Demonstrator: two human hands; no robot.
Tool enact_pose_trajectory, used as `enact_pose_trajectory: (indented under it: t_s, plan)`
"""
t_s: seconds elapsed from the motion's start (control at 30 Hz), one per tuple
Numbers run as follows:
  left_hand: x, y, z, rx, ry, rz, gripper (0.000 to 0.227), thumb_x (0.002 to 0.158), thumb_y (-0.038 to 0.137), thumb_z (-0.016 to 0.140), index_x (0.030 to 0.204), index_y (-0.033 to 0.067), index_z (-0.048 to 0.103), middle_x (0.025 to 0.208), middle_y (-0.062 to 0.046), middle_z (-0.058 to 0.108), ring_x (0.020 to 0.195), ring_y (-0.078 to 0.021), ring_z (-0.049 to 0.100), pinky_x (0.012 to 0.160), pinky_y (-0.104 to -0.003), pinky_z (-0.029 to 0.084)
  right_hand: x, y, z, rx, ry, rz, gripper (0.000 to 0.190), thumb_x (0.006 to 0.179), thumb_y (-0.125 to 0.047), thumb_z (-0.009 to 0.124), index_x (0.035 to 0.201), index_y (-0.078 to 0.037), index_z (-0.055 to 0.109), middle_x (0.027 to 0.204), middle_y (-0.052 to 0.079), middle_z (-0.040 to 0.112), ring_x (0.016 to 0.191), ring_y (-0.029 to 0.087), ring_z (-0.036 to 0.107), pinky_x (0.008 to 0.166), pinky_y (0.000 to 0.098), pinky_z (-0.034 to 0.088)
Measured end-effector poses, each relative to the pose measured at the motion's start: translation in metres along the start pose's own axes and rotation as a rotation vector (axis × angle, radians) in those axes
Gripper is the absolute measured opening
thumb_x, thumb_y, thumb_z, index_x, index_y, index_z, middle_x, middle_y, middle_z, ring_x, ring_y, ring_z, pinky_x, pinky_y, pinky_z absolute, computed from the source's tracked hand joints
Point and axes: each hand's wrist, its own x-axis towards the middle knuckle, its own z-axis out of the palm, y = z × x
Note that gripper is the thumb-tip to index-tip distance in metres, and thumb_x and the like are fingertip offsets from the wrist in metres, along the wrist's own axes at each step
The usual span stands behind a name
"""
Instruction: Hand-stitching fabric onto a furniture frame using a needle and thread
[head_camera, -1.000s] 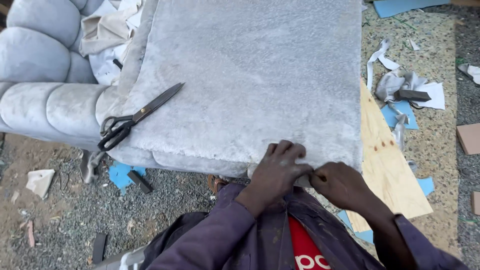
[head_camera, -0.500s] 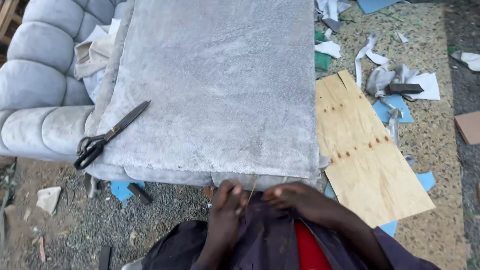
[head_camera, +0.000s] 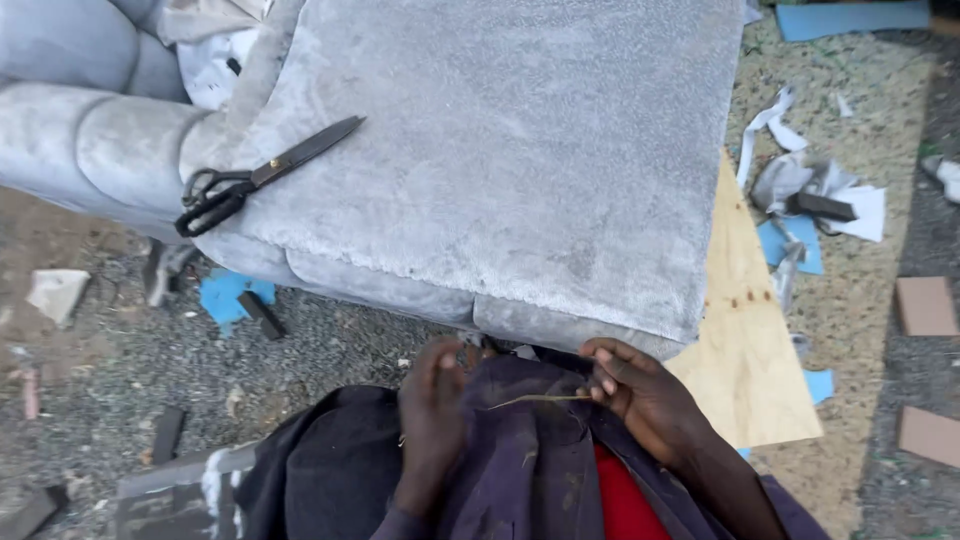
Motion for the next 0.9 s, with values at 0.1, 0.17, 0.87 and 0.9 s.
enact_pose_trajectory:
  t_s: [0.1, 0.17, 0.87, 0.9]
  plan:
    - [0.025, 0.049, 0.027, -0.137, -0.204, 0.164, 0.070, 0.126, 0.073, 0.049, 0.153, 0.0193, 0.085, 0.118, -0.004, 0.095, 0.100, -0.0187, 0.091, 0.094, -0.042, 0.069, 0.000, 0.009, -0.001, -0.261, 0.134, -0.153, 0.042, 0.118, -0.022, 0.083, 0.147, 0.006, 0.095, 0.077, 0.012, 0.063, 0.079, 0.029, 0.071, 0.095, 0.0501, 0.067]
    - [0.042, 0.048, 0.044, -0.135, -0.220, 0.230, 0.042, 0.129, 0.049, 0.058, 0.144, 0.0185, 0.084, 0.104, -0.005, 0.092, 0.089, -0.0274, 0.090, 0.086, -0.045, 0.070, -0.003, -0.003, 0.019, -0.576, 0.142, -0.193, 0.046, 0.125, -0.027, 0.076, 0.160, 0.001, 0.090, 0.083, 0.017, 0.075, 0.087, 0.034, 0.081, 0.095, 0.0537, 0.069]
    - [0.062, 0.054, 0.068, 0.152, -0.235, 0.623, 0.009, 0.133, 0.013, 0.065, 0.130, 0.0111, 0.074, 0.069, -0.012, 0.067, 0.057, -0.0387, 0.073, 0.048, -0.046, 0.056, 0.028, 0.004, -0.007, -0.927, -0.117, -0.441, 0.027, 0.121, -0.015, 0.081, 0.131, -0.009, 0.105, 0.079, 0.021, 0.097, 0.082, 0.027, 0.089, 0.086, 0.0515, 0.068]
    - [0.061, 0.054, 0.071, 0.177, -0.230, 0.649, 0.009, 0.133, 0.013, 0.066, 0.129, 0.0112, 0.074, 0.069, -0.012, 0.066, 0.056, -0.0383, 0.073, 0.048, -0.044, 0.056, 0.030, 0.004, -0.010, -0.933, -0.134, -0.452, 0.028, 0.121, -0.015, 0.081, 0.134, -0.009, 0.105, 0.075, 0.019, 0.094, 0.079, 0.026, 0.087, 0.084, 0.0493, 0.068]
